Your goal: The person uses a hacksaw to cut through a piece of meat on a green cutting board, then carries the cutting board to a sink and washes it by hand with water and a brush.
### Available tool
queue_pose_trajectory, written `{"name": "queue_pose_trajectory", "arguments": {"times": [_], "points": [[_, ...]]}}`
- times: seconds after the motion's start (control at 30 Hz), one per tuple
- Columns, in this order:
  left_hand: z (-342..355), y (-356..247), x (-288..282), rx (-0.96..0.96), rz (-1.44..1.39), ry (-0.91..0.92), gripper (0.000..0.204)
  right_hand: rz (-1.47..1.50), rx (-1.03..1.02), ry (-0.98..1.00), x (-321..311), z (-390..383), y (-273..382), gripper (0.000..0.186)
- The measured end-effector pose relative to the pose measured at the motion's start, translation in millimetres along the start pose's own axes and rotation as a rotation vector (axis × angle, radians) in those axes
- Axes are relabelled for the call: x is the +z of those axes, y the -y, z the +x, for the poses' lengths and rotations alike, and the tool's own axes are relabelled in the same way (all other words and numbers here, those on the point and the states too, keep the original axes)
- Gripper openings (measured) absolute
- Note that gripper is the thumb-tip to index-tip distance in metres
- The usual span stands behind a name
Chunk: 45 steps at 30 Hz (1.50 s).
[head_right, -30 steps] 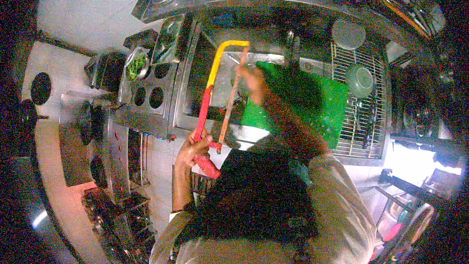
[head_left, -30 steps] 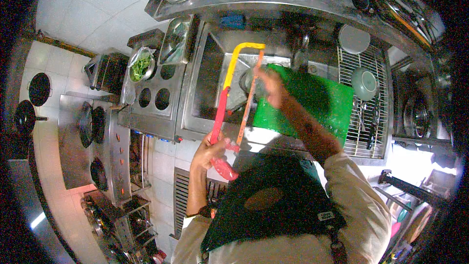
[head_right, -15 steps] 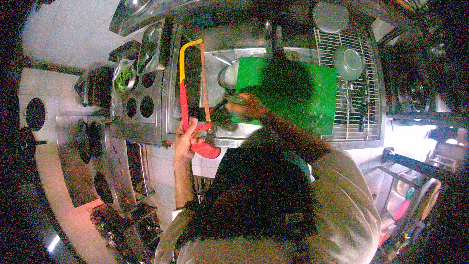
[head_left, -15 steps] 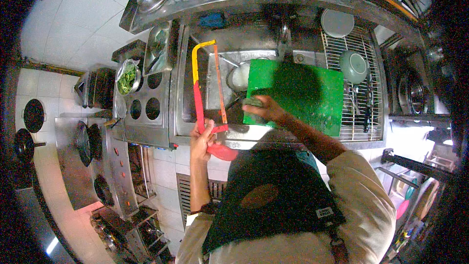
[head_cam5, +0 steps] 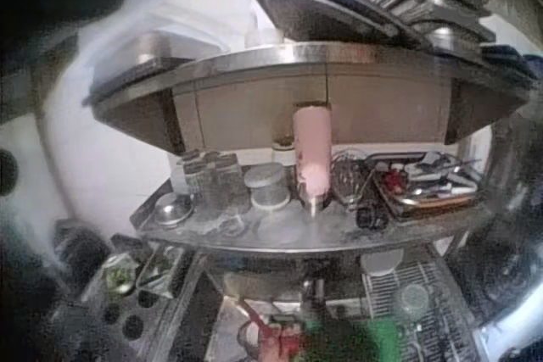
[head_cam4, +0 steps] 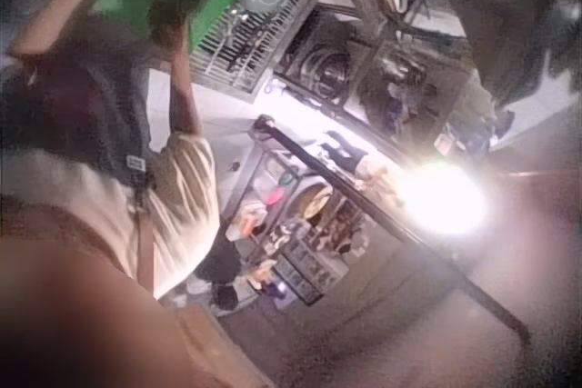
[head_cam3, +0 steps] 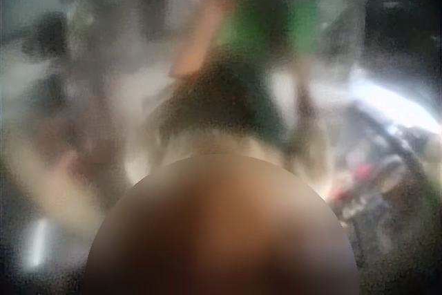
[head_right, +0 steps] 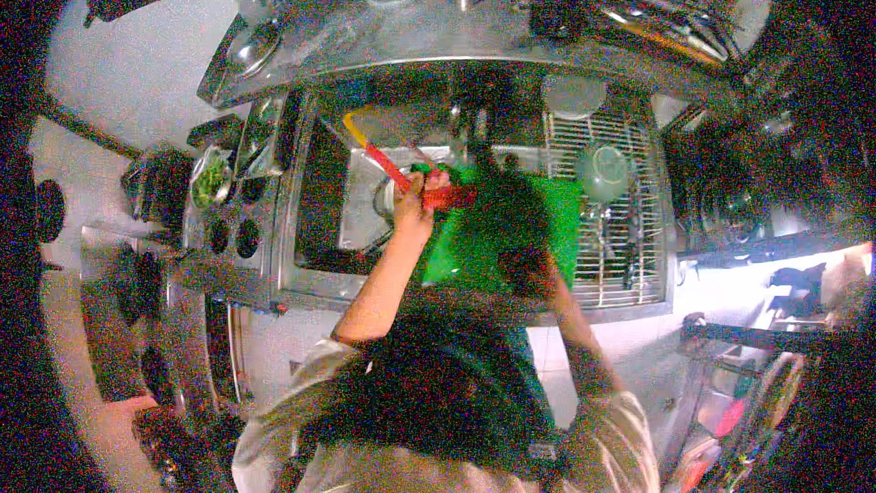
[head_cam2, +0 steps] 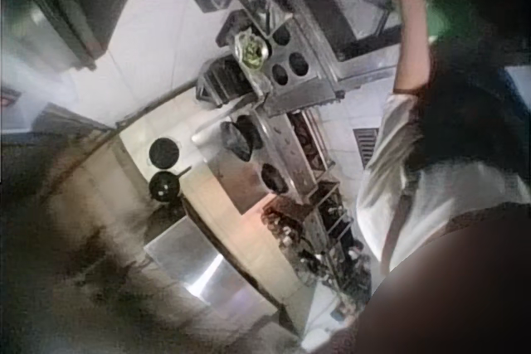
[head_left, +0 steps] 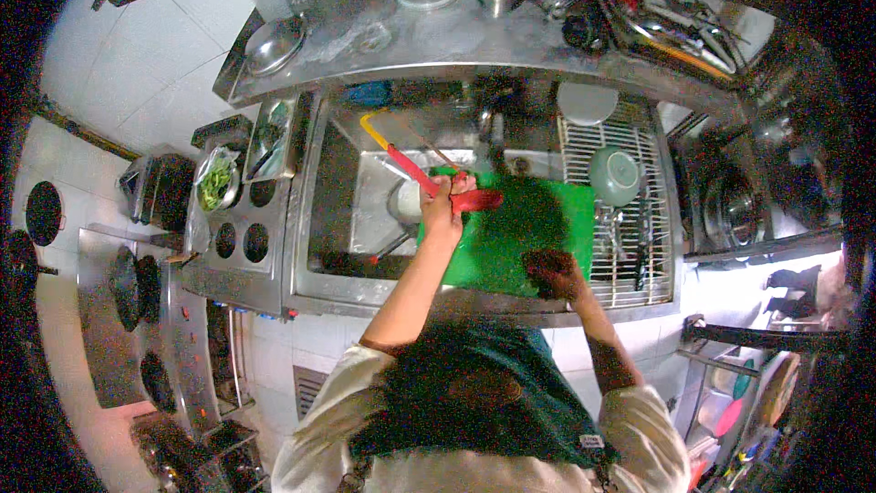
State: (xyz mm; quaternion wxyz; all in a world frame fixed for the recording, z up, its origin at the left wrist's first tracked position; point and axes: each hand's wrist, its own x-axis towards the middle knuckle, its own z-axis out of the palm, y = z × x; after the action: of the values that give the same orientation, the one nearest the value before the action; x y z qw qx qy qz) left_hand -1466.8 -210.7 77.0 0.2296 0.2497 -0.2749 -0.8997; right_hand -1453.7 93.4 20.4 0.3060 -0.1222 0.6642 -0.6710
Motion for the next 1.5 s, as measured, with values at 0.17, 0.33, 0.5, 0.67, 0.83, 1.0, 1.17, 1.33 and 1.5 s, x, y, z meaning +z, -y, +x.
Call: {"name": "queue_pose_trajectory", "arguments": {"times": [0.17,0.33,0.5,0.67,0.83,1.0,1.17,1.33,1.5], "points": [[59.6,46.3,40.6,0.052,-0.105,0.026,0.038,-0.111,-0.012,-0.16,-25.5,-52.8,49.7,0.028],[101.7,69.2,53.6,0.055,-0.225,0.051,0.044,-0.117,0.157,-0.227,-51.7,-72.8,48.9,0.025],[97.8,70.0,79.6,0.056,-0.312,-0.011,0.033,-0.082,0.207,-0.217,-62.0,-77.7,40.6,0.029],[45.0,73.7,73.2,0.023,-0.232,0.172,0.034,0.015,0.131,-0.238,-72.4,-78.3,25.8,0.028],[-38.0,62.9,52.0,0.027,-0.069,0.282,0.033,0.038,-0.024,-0.364,-90.6,-73.0,-33.5,0.035],[-109.8,20.6,32.7,-0.19,-0.134,0.148,0.028,0.174,0.026,-0.208,-85.0,-69.7,9.2,0.033],[-152.5,-0.7,27.3,-0.295,-0.119,0.197,0.028,-0.125,-0.073,-0.425,-106.3,-61.3,-32.5,0.036],[-190.7,-5.7,45.2,-0.429,-0.027,0.195,0.034,0.04,-0.007,-0.214,-122.8,-56.6,-30.1,0.037],[-210.7,9.0,74.4,-0.514,0.098,0.317,0.037,0.002,0.002,-0.456,-113.9,-78.8,-19.3,0.046]]}}
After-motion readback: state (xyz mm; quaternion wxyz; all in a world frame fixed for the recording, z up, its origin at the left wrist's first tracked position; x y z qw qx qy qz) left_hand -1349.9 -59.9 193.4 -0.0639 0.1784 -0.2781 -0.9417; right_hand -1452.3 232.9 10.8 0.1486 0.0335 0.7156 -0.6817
